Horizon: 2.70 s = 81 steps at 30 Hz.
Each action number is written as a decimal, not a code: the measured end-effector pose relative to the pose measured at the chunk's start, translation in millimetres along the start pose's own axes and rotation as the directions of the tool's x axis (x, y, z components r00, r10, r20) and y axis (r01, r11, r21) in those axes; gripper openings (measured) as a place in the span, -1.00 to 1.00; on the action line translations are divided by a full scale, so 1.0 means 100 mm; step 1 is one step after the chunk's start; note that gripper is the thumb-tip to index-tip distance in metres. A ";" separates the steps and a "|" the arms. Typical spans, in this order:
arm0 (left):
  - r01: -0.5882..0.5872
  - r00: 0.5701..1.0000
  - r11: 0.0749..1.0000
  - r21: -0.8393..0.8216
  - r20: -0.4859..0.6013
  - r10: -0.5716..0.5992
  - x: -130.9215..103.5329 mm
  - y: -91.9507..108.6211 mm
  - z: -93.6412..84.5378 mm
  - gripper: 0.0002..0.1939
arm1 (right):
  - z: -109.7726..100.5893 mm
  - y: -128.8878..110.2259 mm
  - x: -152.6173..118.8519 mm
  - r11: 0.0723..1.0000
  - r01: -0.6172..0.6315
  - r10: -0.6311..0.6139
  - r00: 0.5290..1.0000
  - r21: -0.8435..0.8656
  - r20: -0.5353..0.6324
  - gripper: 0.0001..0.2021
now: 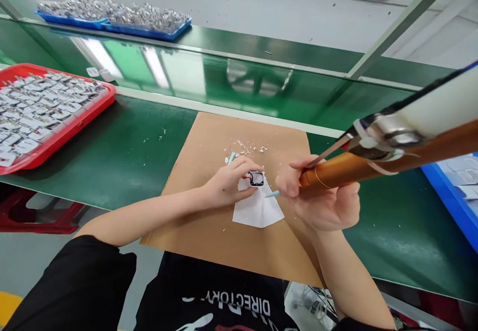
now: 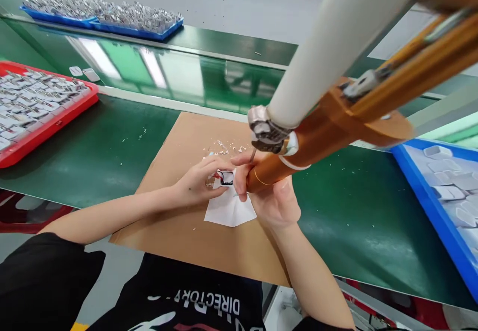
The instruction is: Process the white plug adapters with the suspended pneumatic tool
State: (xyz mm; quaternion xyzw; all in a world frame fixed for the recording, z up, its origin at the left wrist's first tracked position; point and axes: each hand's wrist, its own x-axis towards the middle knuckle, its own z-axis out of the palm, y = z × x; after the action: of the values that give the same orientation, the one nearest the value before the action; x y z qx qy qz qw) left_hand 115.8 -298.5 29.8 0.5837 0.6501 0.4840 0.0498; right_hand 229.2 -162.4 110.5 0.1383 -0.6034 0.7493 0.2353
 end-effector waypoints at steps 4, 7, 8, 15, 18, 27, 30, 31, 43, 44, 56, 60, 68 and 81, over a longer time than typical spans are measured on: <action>-0.100 0.995 0.995 0.028 0.026 0.099 -0.06 0.03 0.06 -0.64 | 0.06 -0.01 0.02 1.000 -0.015 0.015 0.999 0.002 -0.047 -0.49; -0.106 0.994 0.992 0.063 0.008 0.105 -0.06 0.06 0.05 -0.68 | 0.08 -0.02 0.04 0.999 -0.032 0.033 0.998 0.010 -0.057 -0.47; -0.107 0.994 0.991 0.077 0.000 0.107 -0.06 0.07 0.05 -0.68 | 0.08 -0.02 0.04 0.999 -0.038 0.038 0.998 0.009 -0.059 -0.49; -0.161 0.987 0.969 0.190 0.005 0.163 -0.07 0.11 0.06 -0.72 | 0.08 -0.03 0.04 1.000 -0.024 0.024 0.999 0.001 -0.048 -0.51; -0.149 0.987 0.975 0.163 -0.026 0.156 -0.07 0.13 0.07 -0.71 | 0.09 -0.03 0.04 0.999 -0.042 0.042 0.998 -0.003 -0.049 -0.51; -0.009 0.998 0.999 -0.054 -0.060 0.006 -0.07 0.20 0.09 -0.70 | 0.11 -0.02 0.03 0.998 -0.053 0.055 0.997 0.037 -0.059 -0.56; 0.014 0.998 0.997 -0.079 -0.052 -0.018 -0.07 0.19 0.11 -0.70 | 0.12 -0.02 0.03 0.998 -0.053 0.055 0.995 0.031 -0.088 -0.58; 0.016 0.998 0.996 -0.082 -0.053 -0.021 -0.07 0.19 0.11 -0.69 | 0.12 -0.02 0.03 0.998 -0.056 0.059 0.994 0.032 -0.094 -0.59; 0.014 0.998 0.999 -0.050 -0.056 -0.016 -0.08 0.18 0.12 -0.68 | 0.12 -0.02 0.03 0.997 -0.065 0.069 0.991 0.039 -0.116 -0.60; 0.012 0.998 0.999 -0.044 -0.058 -0.014 -0.09 0.17 0.13 -0.68 | 0.12 -0.02 0.03 0.998 -0.062 0.065 0.991 0.033 -0.115 -0.60; -0.099 0.992 0.995 0.023 -0.083 0.100 -0.08 0.18 0.10 -0.66 | 0.12 0.00 0.03 0.998 -0.047 0.051 0.996 0.047 -0.074 -0.56; -0.086 0.994 0.995 0.052 -0.056 0.089 -0.09 0.18 0.08 -0.63 | 0.12 -0.01 0.04 0.999 -0.048 0.050 0.994 0.023 -0.096 -0.55; -0.147 0.980 0.987 0.066 -0.122 0.154 -0.10 0.17 0.07 -0.57 | 0.08 -0.02 0.02 0.997 -0.050 0.055 0.994 0.051 -0.092 -0.58; -0.154 0.980 0.984 0.090 -0.115 0.164 -0.10 0.16 0.06 -0.60 | 0.06 0.01 0.06 0.996 0.057 -0.056 0.998 0.067 -0.024 -0.55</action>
State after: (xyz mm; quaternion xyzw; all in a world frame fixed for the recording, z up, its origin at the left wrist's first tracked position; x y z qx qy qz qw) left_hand 134.1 -305.6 32.5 0.6046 0.6222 0.4946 -0.0526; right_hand 223.1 -167.2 113.7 0.1549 -0.5709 0.7639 0.2581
